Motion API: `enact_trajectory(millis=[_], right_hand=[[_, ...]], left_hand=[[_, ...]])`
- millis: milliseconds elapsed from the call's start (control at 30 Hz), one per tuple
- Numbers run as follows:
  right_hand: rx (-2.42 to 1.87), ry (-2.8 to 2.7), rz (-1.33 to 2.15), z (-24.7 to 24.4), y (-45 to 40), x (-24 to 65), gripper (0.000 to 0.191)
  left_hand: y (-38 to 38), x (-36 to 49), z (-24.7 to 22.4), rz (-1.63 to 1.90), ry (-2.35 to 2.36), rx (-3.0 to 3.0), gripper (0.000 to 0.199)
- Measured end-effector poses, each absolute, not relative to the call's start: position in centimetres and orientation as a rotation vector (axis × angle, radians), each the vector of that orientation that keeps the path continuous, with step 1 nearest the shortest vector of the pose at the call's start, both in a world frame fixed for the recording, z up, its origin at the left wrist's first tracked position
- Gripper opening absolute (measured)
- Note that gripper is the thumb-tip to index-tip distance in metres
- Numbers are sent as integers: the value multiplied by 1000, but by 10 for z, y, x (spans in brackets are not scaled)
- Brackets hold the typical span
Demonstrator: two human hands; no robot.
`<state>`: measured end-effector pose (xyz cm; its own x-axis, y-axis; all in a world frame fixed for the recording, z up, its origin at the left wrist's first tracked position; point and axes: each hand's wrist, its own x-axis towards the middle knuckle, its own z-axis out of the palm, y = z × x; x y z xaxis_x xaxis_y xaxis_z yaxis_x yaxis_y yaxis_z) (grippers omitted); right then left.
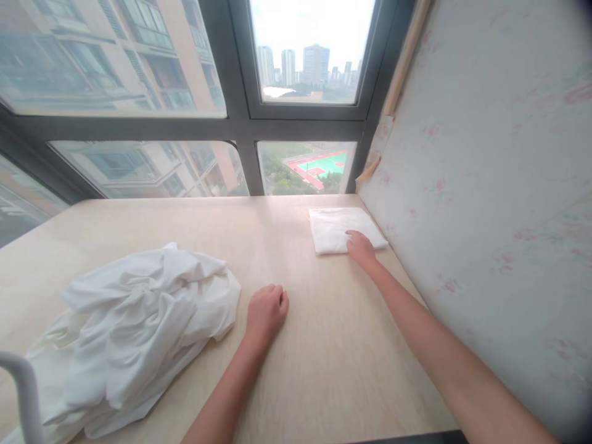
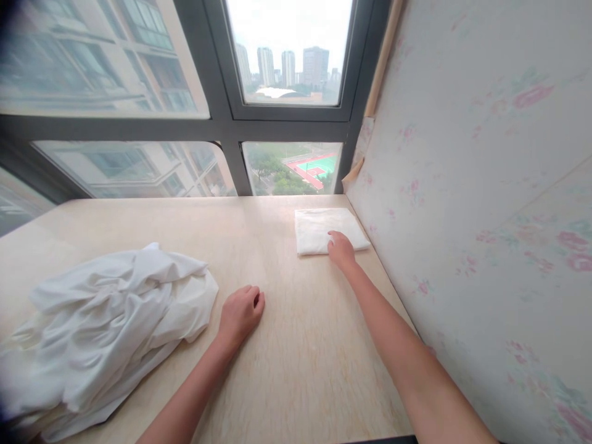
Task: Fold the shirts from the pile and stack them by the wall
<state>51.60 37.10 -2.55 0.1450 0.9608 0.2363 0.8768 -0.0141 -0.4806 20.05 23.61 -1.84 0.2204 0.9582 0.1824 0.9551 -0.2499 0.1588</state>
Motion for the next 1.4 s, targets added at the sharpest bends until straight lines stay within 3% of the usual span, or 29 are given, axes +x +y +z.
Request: enact_trajectory(millis=[100,433,1033,1200,1300,1400], right_hand=[[-1987,-1881,184,-20,399,515,45],[-2257,-1967,41,-15,427,510,32],[-2154,-1832,-73,22,397,517,30],[-1966,-1710,-236,95,388,518,28],[-1492,-1581,-451,169,377,520,26],[-1079,-1697,-431,225,357,513,42]], left_hand=[[237,200,-18,378,1913,2435,29],[238,199,-19,355,1907,2405,30],[237,200,-18,339,1897,2379,29],[236,200,-17,341,1893,2364,28],[236,200,-16,339,1887,2350,28],[235,201,-14,344,1882,2324,28]])
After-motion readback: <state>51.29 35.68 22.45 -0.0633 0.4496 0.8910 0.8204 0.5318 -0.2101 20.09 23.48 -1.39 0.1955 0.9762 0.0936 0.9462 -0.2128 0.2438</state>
